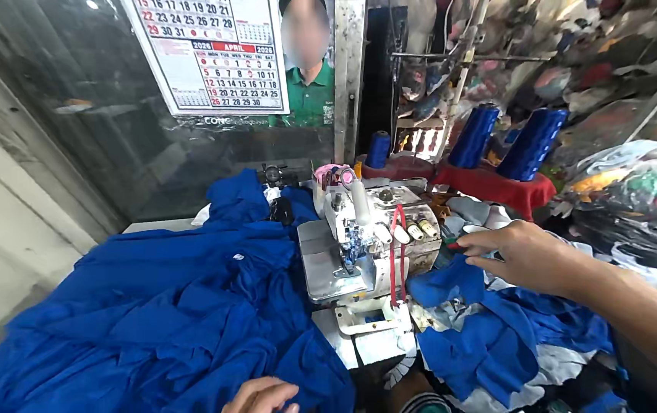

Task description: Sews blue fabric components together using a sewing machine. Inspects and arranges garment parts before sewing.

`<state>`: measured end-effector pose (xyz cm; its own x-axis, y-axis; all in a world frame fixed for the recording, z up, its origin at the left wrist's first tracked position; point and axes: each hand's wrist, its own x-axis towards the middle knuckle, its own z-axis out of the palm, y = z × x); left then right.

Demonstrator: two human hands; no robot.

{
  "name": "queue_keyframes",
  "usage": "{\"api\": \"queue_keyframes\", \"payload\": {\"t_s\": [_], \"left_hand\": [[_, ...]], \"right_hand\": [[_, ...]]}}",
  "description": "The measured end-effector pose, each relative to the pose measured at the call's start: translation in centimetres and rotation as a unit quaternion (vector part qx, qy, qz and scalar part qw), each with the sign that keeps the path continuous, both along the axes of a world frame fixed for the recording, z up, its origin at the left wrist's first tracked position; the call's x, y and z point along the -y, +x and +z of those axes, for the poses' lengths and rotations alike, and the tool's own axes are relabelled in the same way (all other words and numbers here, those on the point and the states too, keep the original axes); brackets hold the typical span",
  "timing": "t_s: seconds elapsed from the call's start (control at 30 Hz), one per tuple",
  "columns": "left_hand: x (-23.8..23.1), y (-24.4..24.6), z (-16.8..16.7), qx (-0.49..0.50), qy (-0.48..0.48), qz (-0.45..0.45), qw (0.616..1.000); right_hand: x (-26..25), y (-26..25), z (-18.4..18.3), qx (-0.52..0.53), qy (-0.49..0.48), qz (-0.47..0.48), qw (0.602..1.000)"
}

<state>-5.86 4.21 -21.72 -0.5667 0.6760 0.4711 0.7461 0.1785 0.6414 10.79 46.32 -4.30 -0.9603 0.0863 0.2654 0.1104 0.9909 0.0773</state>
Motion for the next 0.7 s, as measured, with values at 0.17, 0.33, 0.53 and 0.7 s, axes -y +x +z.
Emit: {"api": "queue_keyframes", "payload": {"t_s": [0.17,0.33,0.53,0.7], "left_hand": [[-0.8,-0.6,2.0,-0.005,-0.042,-0.038,0.998],[-4.4,0.5,4.1,0.128,0.057,-0.122,0.983],[-12.6,6.0,-1.8,0.488,0.249,-0.355,0.758],[-12.6,7.9,-3.2,0.637,0.274,-0.247,0.677]], "right_hand": [[1.8,0.6,1.0,-0.031,-0.066,0.043,0.996],[4.9,0.9,1.7,-0.013,-0.215,0.059,0.975],[9.1,0.4,-2.0,0.018,-0.475,0.098,0.875],[10.9,2.3,-9.4,-0.079,-0.559,0.006,0.826]]}}
